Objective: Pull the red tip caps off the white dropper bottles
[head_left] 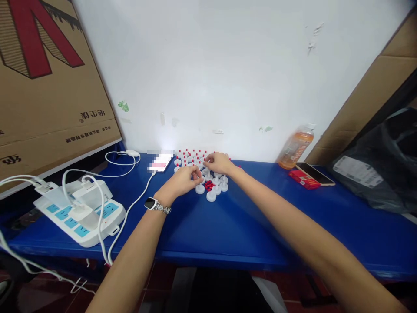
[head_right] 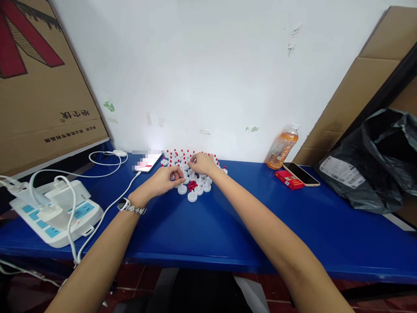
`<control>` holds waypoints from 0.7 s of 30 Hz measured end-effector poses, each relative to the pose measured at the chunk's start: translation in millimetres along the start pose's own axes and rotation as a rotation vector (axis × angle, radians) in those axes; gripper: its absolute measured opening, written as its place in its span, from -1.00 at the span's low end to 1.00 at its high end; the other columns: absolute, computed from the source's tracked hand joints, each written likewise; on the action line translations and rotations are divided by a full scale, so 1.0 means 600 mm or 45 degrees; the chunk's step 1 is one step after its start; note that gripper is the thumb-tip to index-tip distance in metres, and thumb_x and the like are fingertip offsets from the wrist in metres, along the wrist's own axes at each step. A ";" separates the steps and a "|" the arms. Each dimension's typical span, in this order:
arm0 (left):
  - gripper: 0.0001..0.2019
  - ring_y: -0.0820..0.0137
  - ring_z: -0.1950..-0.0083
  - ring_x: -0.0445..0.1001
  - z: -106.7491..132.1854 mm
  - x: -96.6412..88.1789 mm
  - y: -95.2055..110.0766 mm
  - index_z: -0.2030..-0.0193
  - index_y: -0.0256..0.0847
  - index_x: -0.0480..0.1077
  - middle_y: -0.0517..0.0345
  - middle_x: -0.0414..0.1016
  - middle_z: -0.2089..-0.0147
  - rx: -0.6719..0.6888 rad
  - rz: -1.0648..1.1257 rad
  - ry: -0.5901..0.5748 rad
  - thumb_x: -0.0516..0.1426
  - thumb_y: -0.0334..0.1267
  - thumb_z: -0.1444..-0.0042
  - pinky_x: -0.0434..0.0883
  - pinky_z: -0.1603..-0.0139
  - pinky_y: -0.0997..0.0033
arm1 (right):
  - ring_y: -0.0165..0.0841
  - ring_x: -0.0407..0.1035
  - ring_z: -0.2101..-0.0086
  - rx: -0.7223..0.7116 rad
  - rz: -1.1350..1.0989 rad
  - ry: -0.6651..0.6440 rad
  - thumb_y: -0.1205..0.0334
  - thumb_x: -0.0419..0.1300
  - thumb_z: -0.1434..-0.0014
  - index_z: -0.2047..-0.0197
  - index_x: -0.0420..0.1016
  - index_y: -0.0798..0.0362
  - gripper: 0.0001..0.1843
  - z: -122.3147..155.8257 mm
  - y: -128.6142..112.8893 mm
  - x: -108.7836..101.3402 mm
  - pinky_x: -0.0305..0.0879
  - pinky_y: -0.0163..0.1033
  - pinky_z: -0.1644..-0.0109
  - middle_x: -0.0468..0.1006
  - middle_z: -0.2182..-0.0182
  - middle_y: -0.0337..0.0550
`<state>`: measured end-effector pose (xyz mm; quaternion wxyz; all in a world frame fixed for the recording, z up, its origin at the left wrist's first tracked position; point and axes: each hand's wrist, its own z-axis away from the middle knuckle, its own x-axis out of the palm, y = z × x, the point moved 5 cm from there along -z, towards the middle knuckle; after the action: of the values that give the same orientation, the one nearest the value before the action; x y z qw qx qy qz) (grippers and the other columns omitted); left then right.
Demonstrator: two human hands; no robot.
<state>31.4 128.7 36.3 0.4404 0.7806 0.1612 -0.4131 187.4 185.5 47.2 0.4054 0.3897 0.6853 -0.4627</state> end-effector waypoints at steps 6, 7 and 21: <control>-0.80 0.37 0.36 0.43 0.001 -0.012 -0.002 0.27 -0.19 0.44 0.16 0.53 0.35 0.009 -0.030 0.082 0.09 -0.12 -0.21 0.24 0.36 0.41 | -0.18 0.44 0.14 0.020 0.088 0.005 0.04 0.25 -0.10 0.28 0.61 0.02 -0.76 -0.037 -0.011 0.014 0.05 -0.03 -0.10 0.63 0.28 -0.10; -0.79 0.37 0.36 0.42 0.001 -0.014 -0.003 0.27 -0.19 0.44 0.16 0.53 0.35 0.014 -0.037 0.107 0.07 -0.13 -0.22 0.23 0.35 0.41 | -0.18 0.44 0.14 0.031 0.108 -0.009 0.07 0.26 -0.09 0.30 0.61 0.02 -0.78 -0.042 -0.014 0.019 0.04 -0.03 -0.10 0.63 0.29 -0.09; -0.74 0.38 0.32 0.39 0.000 -0.039 0.021 0.26 -0.21 0.41 0.11 0.51 0.27 0.096 0.047 0.369 -0.04 -0.17 -0.32 0.27 0.29 0.39 | -0.35 0.44 0.34 -0.195 -0.572 0.372 0.21 0.10 -0.20 0.17 0.42 0.04 -0.84 0.056 -0.018 -0.048 0.31 -0.23 0.22 0.59 0.24 -0.14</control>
<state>24.8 124.2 61.4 0.3905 0.8509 0.1930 -0.2937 194.7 145.8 68.8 0.2179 0.2588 0.8388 -0.4266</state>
